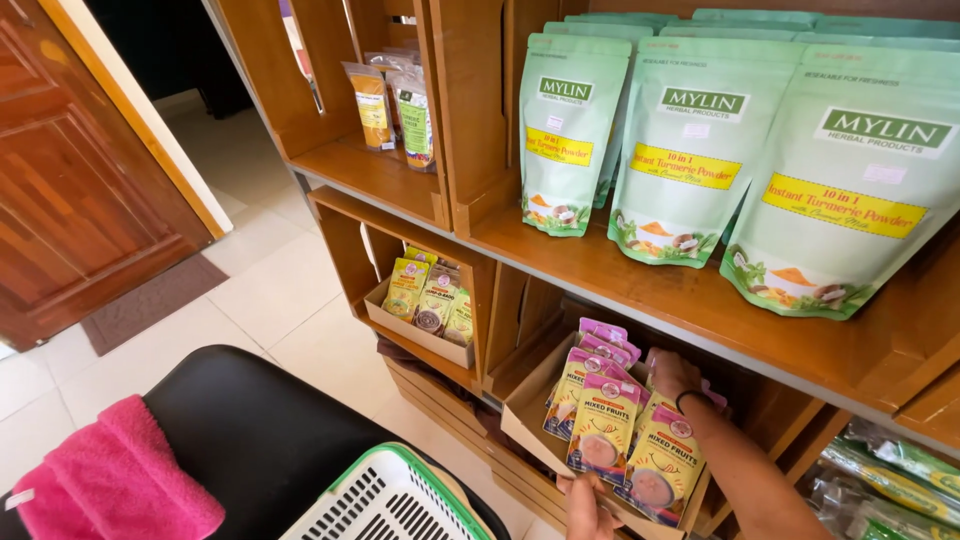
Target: Cleaning wooden shelves and organizing product packages in a retail store setting.
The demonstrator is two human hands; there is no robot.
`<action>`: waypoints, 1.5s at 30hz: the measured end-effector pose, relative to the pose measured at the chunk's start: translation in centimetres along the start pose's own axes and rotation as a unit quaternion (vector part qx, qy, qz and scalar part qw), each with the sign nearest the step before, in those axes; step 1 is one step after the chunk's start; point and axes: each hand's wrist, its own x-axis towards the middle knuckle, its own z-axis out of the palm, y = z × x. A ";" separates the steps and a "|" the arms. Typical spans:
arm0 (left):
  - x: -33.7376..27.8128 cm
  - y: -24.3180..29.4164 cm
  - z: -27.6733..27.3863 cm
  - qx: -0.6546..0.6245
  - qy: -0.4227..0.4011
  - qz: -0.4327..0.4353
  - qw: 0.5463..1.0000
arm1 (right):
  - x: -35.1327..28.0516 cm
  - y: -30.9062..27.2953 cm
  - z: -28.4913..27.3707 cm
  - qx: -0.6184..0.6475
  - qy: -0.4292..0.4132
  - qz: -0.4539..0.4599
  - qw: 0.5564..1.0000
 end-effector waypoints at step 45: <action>-42.9 8.2 -12.8 0.067 -0.034 -0.079 0.994 | -38.7 -9.0 -11.0 0.059 0.057 -0.285 0.955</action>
